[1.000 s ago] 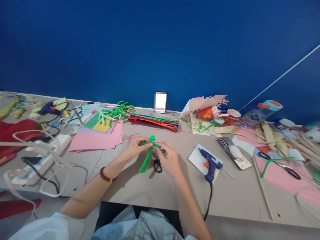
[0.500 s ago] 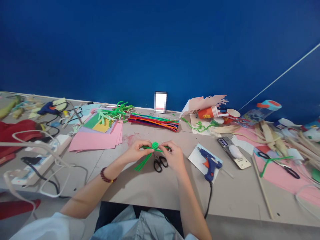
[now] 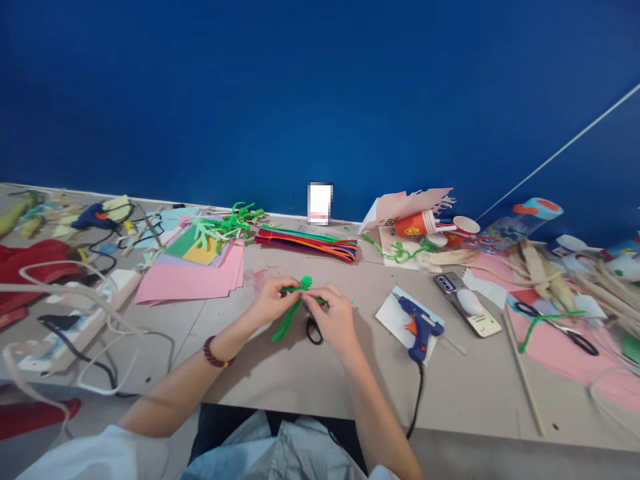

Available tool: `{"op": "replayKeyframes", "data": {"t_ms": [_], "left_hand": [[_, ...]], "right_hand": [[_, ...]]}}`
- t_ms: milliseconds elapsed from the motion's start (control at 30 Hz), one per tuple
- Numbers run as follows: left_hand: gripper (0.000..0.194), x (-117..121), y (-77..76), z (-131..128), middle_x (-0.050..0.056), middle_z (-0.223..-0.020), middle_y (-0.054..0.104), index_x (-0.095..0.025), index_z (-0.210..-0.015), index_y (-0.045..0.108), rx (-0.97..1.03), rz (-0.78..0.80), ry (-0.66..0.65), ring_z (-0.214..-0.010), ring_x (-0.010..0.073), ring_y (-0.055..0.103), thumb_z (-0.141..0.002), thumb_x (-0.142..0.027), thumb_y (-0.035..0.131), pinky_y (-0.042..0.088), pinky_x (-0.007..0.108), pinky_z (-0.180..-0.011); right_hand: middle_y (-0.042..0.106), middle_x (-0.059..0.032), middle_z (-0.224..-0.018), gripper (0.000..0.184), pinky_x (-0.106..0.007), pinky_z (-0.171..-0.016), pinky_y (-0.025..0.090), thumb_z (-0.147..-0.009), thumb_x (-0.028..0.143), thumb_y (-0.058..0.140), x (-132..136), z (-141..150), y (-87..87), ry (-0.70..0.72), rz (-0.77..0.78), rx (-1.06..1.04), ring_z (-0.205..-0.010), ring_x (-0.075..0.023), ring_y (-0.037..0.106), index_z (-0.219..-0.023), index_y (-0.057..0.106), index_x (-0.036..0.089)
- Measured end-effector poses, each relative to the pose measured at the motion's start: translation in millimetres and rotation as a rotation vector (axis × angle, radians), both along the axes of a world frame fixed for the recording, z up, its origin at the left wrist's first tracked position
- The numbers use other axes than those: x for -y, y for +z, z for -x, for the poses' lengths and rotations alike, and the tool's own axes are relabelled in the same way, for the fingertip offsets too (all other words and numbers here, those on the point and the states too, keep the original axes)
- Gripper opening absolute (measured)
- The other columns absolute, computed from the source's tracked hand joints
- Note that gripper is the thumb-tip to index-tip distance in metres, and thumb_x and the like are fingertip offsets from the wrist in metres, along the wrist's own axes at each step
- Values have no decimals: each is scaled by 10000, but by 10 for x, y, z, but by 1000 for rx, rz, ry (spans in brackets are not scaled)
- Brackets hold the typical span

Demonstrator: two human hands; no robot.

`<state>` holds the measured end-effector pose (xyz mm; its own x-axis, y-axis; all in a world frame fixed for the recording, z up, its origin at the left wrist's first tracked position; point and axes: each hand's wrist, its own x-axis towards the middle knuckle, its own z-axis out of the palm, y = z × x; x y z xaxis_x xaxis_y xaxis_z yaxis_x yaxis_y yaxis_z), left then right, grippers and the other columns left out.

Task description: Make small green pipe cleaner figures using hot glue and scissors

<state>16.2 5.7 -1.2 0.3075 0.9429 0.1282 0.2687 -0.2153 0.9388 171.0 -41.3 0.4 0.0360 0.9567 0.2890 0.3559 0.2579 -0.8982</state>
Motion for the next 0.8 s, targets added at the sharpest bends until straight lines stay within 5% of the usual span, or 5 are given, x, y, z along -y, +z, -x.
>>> {"op": "replayKeyframes", "data": {"t_ms": [300,600,800], "left_hand": [[234,-8,30,-15,-45,-510,518,-141,-664,628,445,480,57,-452,55,391,-576,-330,735,288,204,-460],[208,-24,102,33,-6,-539,600,-130,-659,612,466,468,-44,-486,77,480,-636,-309,716,340,213,-503],[220,-18,122,81,9,-579,630,-132,-643,612,576,586,-202,-547,117,585,-608,-304,745,423,231,-568]], "right_hand": [[636,-29,-732,139,-283,-671,466,-788,308,600,12,28,-45,37,50,-36,-703,-158,602,-757,696,211],[663,-39,-786,201,-313,-733,462,-766,382,589,-56,-45,-118,-29,184,-120,-751,-177,598,-736,644,191],[646,-13,-681,294,-267,-573,452,-671,474,661,-43,-42,-46,76,370,-382,-598,-142,565,-736,608,192]]}}
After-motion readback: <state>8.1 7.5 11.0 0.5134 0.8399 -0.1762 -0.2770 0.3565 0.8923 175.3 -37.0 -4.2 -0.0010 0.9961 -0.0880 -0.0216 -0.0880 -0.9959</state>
